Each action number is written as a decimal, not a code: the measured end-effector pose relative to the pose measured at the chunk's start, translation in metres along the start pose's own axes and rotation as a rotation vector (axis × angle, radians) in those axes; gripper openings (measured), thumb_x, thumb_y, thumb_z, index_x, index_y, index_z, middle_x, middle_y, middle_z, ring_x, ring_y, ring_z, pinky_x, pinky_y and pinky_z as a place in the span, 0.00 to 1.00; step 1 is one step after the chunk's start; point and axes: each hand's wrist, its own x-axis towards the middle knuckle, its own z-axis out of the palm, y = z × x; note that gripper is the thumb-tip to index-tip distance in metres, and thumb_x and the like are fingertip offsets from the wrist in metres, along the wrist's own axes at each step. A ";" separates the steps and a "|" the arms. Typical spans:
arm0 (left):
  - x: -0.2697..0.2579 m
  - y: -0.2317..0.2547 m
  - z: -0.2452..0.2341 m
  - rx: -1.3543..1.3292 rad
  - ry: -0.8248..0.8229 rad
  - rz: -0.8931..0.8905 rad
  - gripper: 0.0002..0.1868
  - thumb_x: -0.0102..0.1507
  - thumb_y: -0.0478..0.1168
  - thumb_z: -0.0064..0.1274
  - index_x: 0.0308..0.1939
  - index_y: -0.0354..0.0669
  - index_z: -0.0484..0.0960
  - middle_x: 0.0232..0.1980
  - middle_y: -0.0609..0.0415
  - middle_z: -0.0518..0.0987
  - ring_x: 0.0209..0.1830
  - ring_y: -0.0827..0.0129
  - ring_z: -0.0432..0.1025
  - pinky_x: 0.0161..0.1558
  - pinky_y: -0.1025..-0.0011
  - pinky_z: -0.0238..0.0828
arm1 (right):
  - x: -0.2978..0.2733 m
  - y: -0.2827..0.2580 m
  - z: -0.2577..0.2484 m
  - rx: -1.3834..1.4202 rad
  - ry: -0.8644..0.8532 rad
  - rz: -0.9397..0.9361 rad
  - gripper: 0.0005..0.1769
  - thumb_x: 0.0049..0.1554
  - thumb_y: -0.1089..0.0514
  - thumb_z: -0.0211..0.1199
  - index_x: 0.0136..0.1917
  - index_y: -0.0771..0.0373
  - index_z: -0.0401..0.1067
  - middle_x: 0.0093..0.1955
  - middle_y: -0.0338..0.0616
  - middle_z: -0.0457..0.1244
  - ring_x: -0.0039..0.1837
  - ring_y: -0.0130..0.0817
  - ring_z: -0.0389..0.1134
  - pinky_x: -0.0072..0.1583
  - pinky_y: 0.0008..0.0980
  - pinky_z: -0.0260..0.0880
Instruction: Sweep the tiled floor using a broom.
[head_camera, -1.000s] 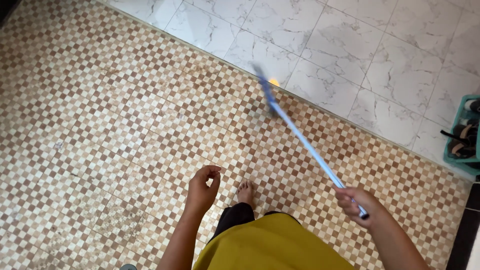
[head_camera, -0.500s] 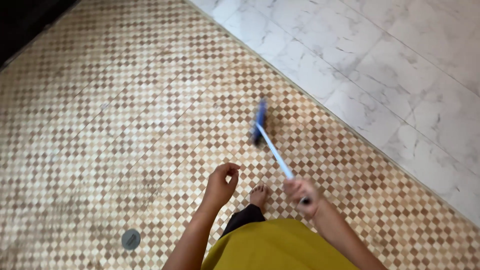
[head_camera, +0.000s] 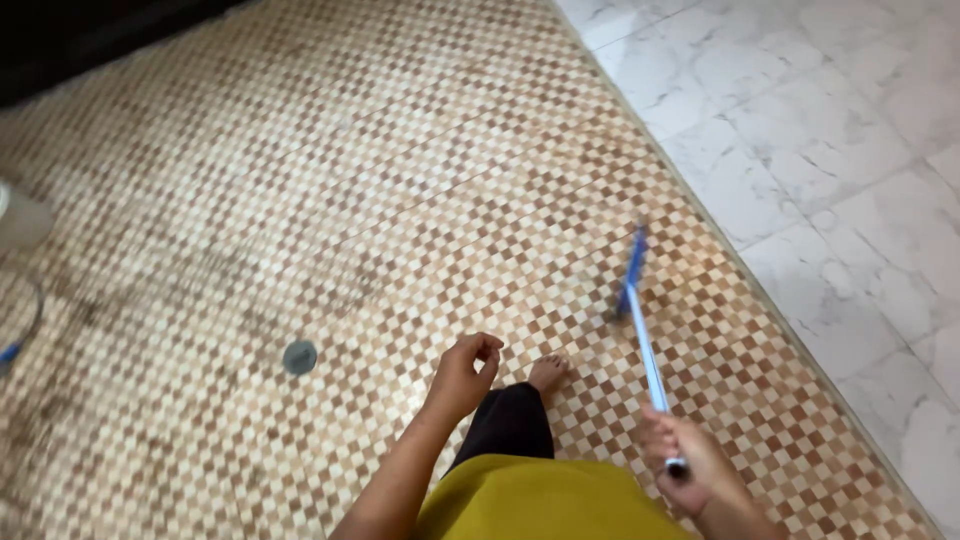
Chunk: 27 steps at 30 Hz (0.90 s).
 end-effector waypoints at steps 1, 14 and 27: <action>-0.023 -0.005 -0.003 0.009 -0.001 -0.044 0.08 0.62 0.34 0.56 0.45 0.39 0.83 0.39 0.50 0.82 0.41 0.66 0.78 0.45 0.67 0.75 | 0.000 0.020 -0.014 0.006 0.084 0.043 0.08 0.66 0.61 0.50 0.56 0.64 0.57 0.30 0.27 0.52 0.26 0.13 0.50 0.23 0.12 0.47; -0.191 -0.057 -0.070 -0.091 0.356 -0.209 0.08 0.62 0.34 0.56 0.45 0.37 0.82 0.40 0.50 0.82 0.41 0.66 0.78 0.45 0.68 0.76 | 0.067 0.126 0.046 -0.018 -0.126 0.587 0.06 0.64 0.63 0.45 0.45 0.64 0.61 0.30 0.28 0.53 0.25 0.14 0.51 0.24 0.14 0.54; -0.393 -0.141 -0.191 -0.216 1.023 -0.512 0.11 0.61 0.34 0.57 0.48 0.40 0.83 0.39 0.55 0.84 0.40 0.71 0.78 0.44 0.71 0.75 | 0.036 0.301 0.266 -1.979 -0.327 0.696 0.27 0.66 0.38 0.51 0.34 0.58 0.57 0.22 0.35 0.48 0.22 0.28 0.49 0.25 0.31 0.51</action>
